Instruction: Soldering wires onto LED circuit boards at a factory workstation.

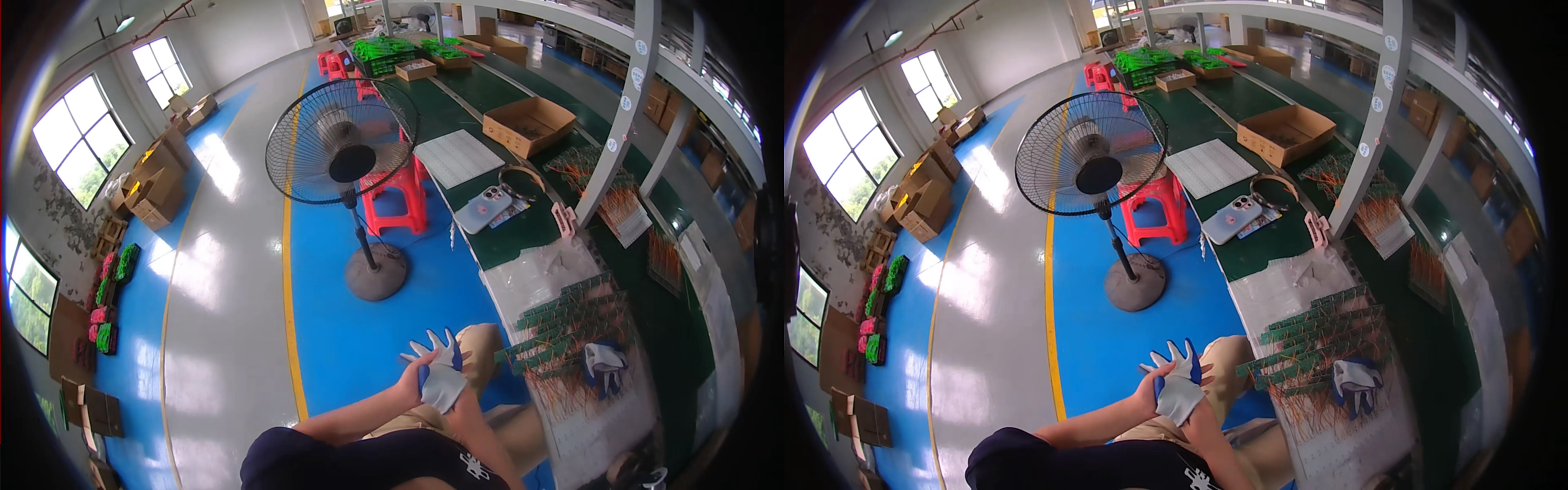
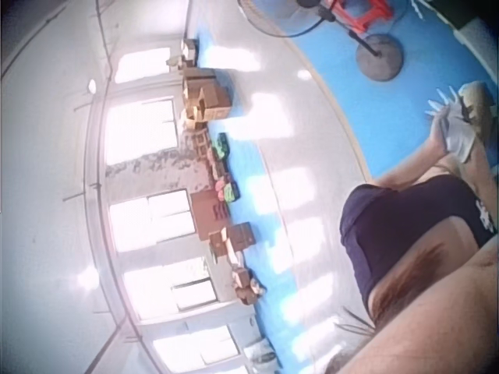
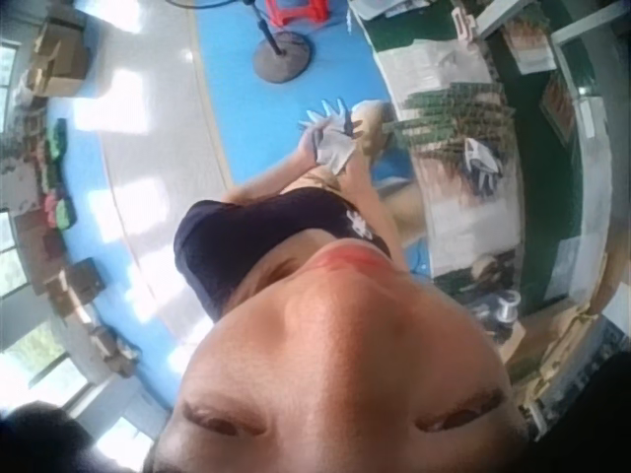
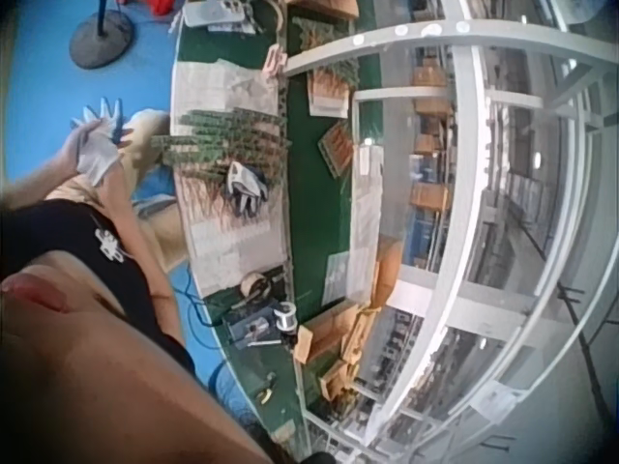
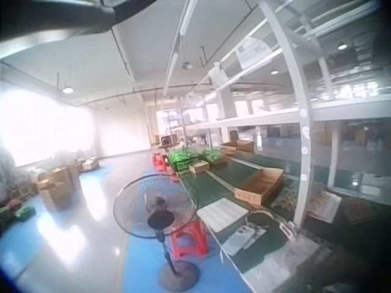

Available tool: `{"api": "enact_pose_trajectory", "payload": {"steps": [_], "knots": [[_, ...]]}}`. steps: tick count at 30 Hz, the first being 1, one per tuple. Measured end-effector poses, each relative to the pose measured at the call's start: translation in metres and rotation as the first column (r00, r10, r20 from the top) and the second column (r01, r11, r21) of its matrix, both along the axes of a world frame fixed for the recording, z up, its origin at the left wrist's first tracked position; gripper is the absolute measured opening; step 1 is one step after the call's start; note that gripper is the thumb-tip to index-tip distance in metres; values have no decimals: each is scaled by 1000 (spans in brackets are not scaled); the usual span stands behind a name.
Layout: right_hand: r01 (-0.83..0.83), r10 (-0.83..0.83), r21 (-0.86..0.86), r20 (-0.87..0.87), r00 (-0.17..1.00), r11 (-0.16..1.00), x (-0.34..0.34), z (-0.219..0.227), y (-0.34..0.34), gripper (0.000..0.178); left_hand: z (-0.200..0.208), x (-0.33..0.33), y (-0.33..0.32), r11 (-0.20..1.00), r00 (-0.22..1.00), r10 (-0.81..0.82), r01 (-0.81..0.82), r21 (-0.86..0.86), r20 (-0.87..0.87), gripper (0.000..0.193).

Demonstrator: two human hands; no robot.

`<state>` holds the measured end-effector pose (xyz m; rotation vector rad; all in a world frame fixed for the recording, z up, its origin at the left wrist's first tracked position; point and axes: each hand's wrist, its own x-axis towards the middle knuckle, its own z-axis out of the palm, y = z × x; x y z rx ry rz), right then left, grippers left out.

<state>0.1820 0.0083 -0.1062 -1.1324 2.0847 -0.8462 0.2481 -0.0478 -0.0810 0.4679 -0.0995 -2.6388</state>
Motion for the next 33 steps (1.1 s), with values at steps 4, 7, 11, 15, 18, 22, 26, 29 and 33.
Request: {"api": "enact_pose_trajectory", "payload": {"steps": [4, 7, 11, 15, 18, 22, 26, 29, 33], "knots": [[-99, 194, -214, 489, 850, 972, -25, 19, -13, 53, 51, 2, -11, 998, 997, 59, -59, -14, 52, 65], [-76, 346, -368, 757, 554, 927, -46, 28, -26, 51, 45, 8, -15, 989, 980, 148, -143, -44, 136, 68], [218, 334, -352, 936, 114, 910, -57, 91, -21, 44, 55, -2, 19, 369, 560, 783, -71, -927, 269, 49], [213, 236, -190, 947, -219, 959, -55, 81, -20, 36, 61, 10, 28, -448, 490, 861, 603, -661, -137, 36], [145, 224, -195, 948, -228, 970, -56, 52, -9, 35, 76, 2, 36, -357, 451, 892, 675, -645, -22, 33], [261, 291, -233, 933, -212, 937, -46, 76, 4, 34, 92, 4, 31, -437, 489, 872, 804, -403, 30, 21], [156, 514, -568, 809, 284, 808, -46, 66, 21, 45, 92, 8, 25, -666, 725, 687, 648, -370, 33, 9], [298, 379, -286, 864, -330, 911, -58, 58, 5, 53, 97, 8, 36, -784, 900, 436, 365, -503, -27, 11], [303, 481, -418, 859, -176, 856, -58, 57, -10, 58, 89, 9, 39, -760, 917, 390, 271, -590, -81, 16]]}}
